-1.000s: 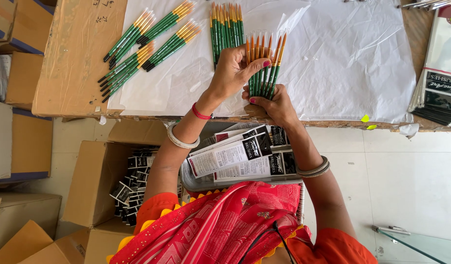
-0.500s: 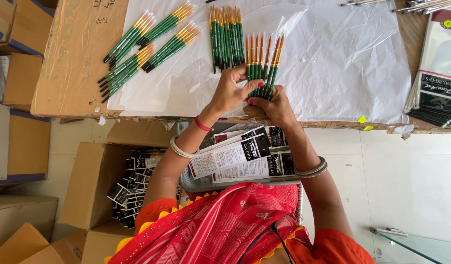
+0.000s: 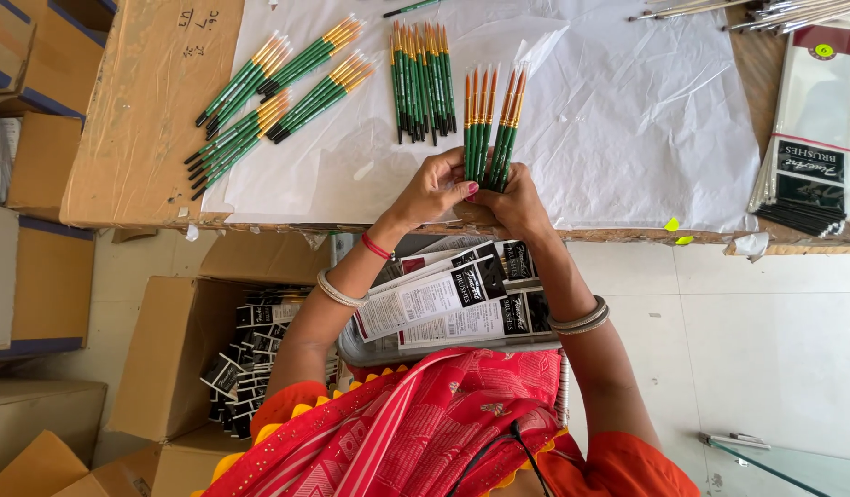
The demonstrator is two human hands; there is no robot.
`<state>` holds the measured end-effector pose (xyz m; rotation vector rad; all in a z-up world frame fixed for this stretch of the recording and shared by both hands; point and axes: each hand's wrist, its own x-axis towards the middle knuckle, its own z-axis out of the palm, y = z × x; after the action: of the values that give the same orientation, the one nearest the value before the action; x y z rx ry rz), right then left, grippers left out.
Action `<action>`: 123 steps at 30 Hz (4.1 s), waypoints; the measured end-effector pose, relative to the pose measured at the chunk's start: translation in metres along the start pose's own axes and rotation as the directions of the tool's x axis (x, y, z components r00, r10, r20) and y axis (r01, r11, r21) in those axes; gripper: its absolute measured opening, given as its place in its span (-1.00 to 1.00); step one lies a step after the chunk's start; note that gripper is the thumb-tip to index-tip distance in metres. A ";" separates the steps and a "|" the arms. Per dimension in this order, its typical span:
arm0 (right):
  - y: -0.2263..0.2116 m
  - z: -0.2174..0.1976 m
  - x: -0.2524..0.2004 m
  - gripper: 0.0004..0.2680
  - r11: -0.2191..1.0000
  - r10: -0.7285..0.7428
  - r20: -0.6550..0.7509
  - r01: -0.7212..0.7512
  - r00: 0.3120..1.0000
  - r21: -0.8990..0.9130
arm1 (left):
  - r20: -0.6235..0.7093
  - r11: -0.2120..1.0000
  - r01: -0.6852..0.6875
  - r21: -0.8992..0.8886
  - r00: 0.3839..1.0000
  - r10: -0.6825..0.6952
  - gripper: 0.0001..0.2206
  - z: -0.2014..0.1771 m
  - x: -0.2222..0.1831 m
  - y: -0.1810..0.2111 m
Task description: The person picks up several paint brushes from a table and inserts them into clear plastic packaging, then places the packaged brushes into a tray.
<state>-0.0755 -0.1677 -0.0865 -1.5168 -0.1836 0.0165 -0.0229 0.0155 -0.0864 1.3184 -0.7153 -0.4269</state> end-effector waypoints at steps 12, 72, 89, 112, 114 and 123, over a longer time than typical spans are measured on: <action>0.010 -0.004 0.002 -0.96 0.999 0.020 -0.003 -0.020 1.000 -0.033 | -0.160 0.986 0.002 -0.164 0.987 -0.029 -0.73 0.010 0.002 -0.017; -0.020 0.003 -0.006 -0.83 0.999 0.045 0.102 -0.047 0.994 0.019 | -0.186 0.955 -0.193 0.225 0.954 0.236 -0.76 0.011 0.047 0.065; -0.012 0.000 -0.007 -0.90 0.990 0.131 0.060 -0.134 0.990 0.049 | -0.171 0.950 -0.197 0.242 0.955 0.242 -0.77 0.014 0.045 0.039; -0.007 0.002 -0.001 -0.86 0.910 -0.134 -0.162 0.186 0.978 0.371 | -0.170 0.010 0.170 0.985 0.971 0.166 -0.45 -0.186 -0.125 0.081; -0.014 -0.002 0.006 -0.91 0.983 0.017 -0.109 0.003 0.994 0.185 | -0.186 -0.016 0.198 0.980 0.942 0.278 -0.41 -0.195 -0.149 0.098; -0.012 -0.007 0.186 -0.78 0.612 -0.057 -0.059 -0.011 0.997 -0.790 | -0.090 -0.024 0.106 0.994 0.927 0.365 -0.44 -0.192 -0.154 0.104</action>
<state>0.1072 -0.1521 -0.0542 -2.4180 -0.1516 -0.1708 -0.0131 0.2780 -0.0374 2.6358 -0.8522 0.7675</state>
